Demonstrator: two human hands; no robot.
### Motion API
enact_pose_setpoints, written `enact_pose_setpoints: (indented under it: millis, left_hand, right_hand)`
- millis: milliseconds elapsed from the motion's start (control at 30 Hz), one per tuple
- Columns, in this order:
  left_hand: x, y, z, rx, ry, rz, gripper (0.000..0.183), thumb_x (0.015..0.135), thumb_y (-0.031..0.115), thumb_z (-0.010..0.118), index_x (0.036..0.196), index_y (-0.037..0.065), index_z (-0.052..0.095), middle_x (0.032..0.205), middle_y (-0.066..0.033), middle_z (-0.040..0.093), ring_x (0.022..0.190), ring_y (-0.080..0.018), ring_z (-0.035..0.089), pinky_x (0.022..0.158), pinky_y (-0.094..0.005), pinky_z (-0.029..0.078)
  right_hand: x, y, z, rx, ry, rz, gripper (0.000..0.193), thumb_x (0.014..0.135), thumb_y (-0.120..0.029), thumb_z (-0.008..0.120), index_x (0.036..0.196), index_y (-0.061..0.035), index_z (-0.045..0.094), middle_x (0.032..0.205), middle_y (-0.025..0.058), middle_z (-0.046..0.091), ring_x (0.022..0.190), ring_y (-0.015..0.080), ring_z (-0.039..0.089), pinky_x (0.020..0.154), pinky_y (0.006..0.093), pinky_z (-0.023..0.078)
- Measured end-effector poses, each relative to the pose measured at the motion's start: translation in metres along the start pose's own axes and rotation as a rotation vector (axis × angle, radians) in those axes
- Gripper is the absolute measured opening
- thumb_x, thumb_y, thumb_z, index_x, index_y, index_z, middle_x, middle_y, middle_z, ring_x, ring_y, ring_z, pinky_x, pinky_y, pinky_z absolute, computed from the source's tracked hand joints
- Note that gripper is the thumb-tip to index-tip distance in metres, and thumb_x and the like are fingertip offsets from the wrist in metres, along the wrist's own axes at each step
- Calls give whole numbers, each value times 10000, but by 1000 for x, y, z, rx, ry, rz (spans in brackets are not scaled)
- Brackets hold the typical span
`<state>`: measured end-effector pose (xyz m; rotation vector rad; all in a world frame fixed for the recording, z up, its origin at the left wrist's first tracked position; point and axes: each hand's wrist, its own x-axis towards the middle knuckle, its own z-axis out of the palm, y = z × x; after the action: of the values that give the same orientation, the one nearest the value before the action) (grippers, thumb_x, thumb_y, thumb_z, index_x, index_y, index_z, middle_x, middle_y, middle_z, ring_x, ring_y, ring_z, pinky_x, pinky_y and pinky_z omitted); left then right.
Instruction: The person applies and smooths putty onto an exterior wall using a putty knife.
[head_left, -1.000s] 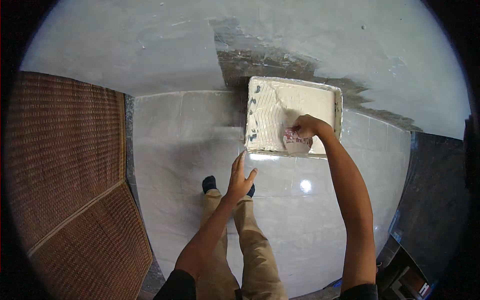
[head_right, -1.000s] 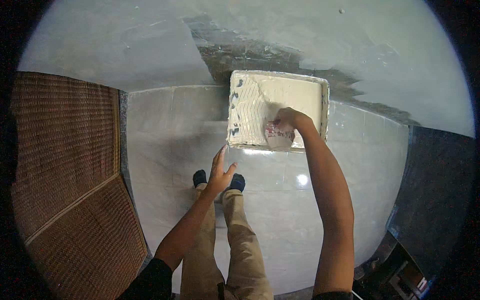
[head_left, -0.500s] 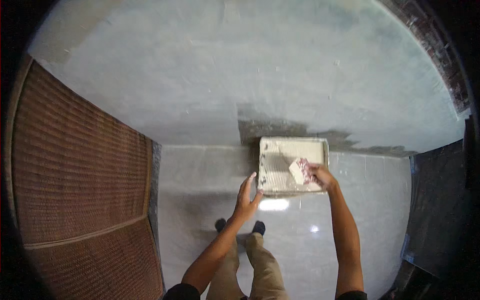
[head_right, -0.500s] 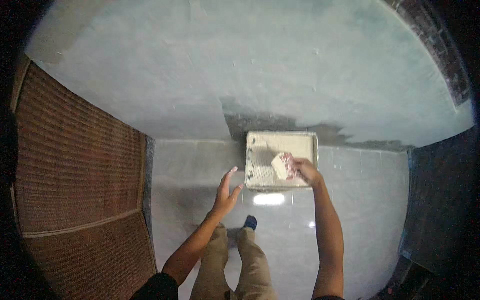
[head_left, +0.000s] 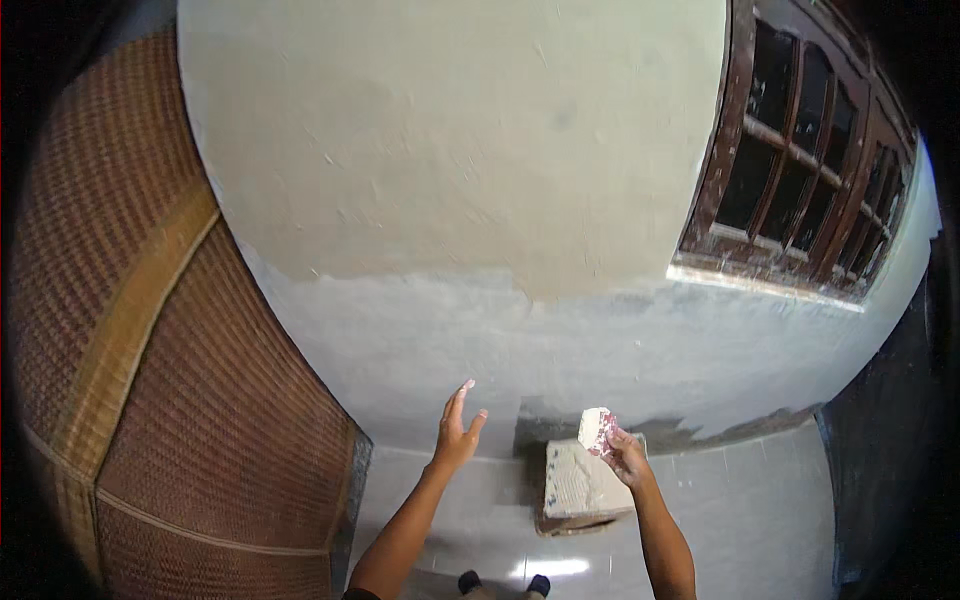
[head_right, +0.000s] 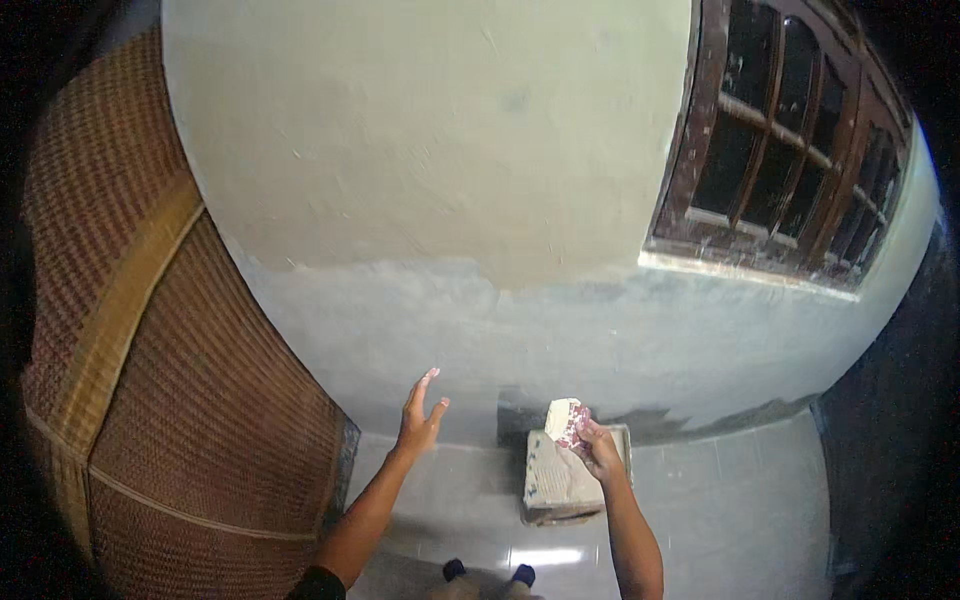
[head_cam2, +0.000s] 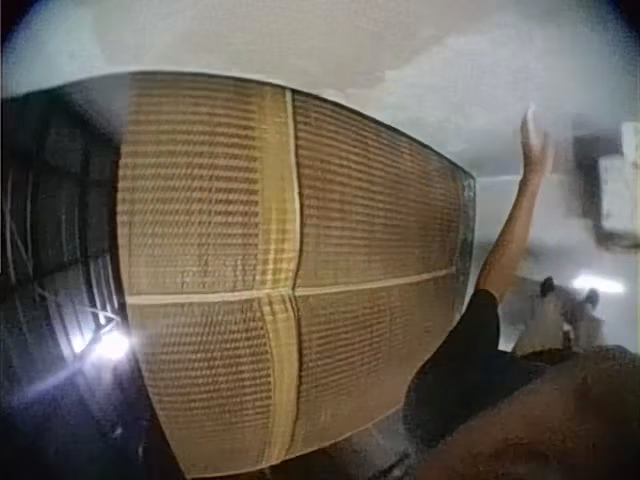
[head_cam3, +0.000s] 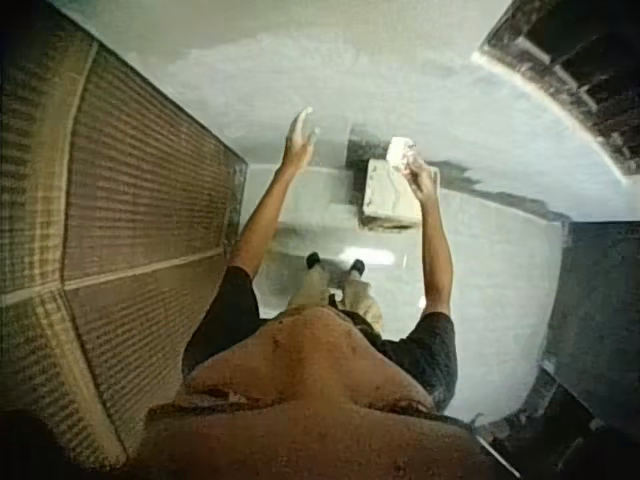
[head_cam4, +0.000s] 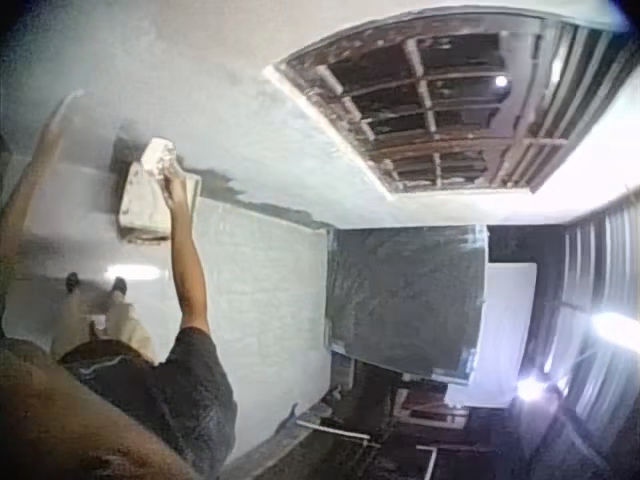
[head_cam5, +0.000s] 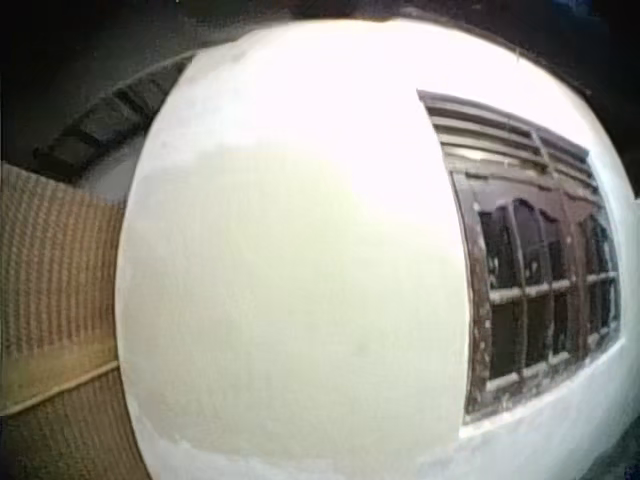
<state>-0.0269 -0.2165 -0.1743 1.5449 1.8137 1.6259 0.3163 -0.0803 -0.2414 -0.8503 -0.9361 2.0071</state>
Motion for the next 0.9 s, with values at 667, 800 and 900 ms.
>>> enact_pose_setpoints:
  millis: [667,800,900]
  left_hand:
    - [140,126,-166,68,308,399,577,888,121,594,1409,-23,392,1428,-195,457,1355,-335,402,1133,-415,304]
    - [170,145,-160,102,296,455,584,888,134,595,1412,-22,389,1434,-190,452,1356,-336,399,1135,-418,303]
    - [185,161,-148,86,284,463,587,890,148,593,1415,-19,389,1440,-184,446,1363,-331,390,1137,-420,301]
  right_hand:
    - [30,-208,299,-65,-322,-500,391,935,-119,622,1279,36,521,1193,101,627,1090,189,615,946,372,520]
    - [41,-252,324,-186,-217,-773,331,925,-68,634,1227,55,577,1027,63,674,853,146,647,772,287,532]
    - [45,-279,338,-472,-24,-1161,251,940,-89,627,1149,49,643,966,63,688,830,123,646,760,280,526]
